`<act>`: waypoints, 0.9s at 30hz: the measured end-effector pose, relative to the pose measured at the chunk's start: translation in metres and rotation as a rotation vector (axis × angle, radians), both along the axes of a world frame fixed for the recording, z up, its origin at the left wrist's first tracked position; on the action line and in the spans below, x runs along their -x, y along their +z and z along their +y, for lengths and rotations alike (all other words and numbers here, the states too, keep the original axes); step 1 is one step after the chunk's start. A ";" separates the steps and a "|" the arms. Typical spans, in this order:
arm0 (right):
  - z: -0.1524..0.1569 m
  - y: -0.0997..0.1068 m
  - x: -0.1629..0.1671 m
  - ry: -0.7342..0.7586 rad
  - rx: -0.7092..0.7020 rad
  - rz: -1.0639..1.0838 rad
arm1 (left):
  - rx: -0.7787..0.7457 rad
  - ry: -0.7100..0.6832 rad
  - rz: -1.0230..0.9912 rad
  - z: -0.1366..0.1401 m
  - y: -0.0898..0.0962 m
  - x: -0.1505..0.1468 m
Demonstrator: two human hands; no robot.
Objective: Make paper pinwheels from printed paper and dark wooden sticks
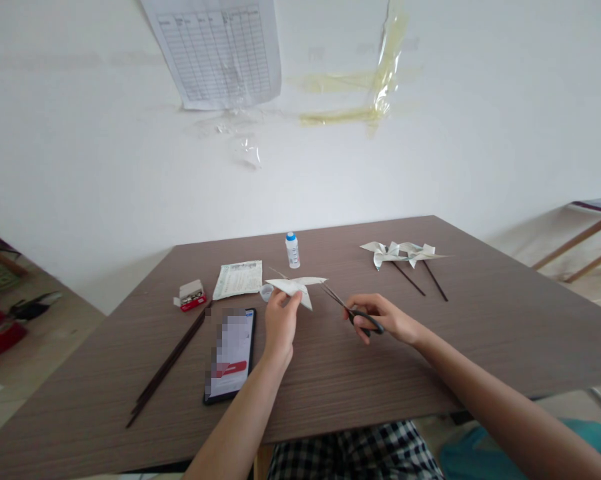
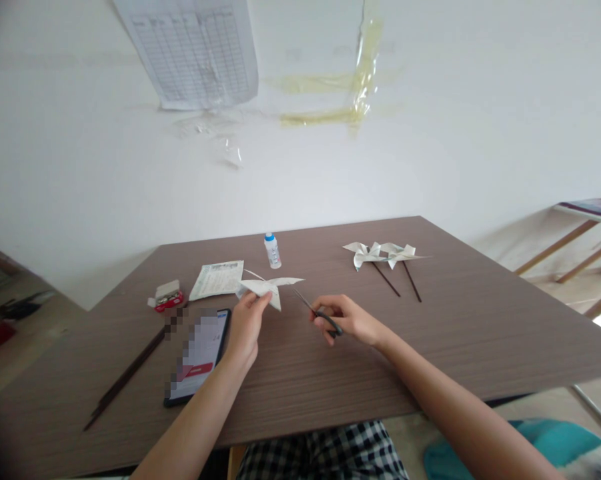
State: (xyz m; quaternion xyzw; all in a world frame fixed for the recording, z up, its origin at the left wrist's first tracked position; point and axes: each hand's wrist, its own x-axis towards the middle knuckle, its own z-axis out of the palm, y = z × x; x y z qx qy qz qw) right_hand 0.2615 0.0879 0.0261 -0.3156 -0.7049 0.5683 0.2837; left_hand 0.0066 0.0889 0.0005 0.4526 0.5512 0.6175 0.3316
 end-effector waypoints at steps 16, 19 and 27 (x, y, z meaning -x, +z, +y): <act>0.037 -0.039 -0.007 -0.653 -0.089 -0.065 | 0.042 -0.284 -0.007 -0.014 0.020 -0.011; 0.037 -0.042 -0.004 -0.550 -0.050 -0.069 | 0.074 -0.322 -0.007 -0.017 0.021 -0.012; 0.037 -0.040 -0.001 -0.502 -0.003 0.042 | 0.023 -0.320 0.042 -0.014 0.013 -0.010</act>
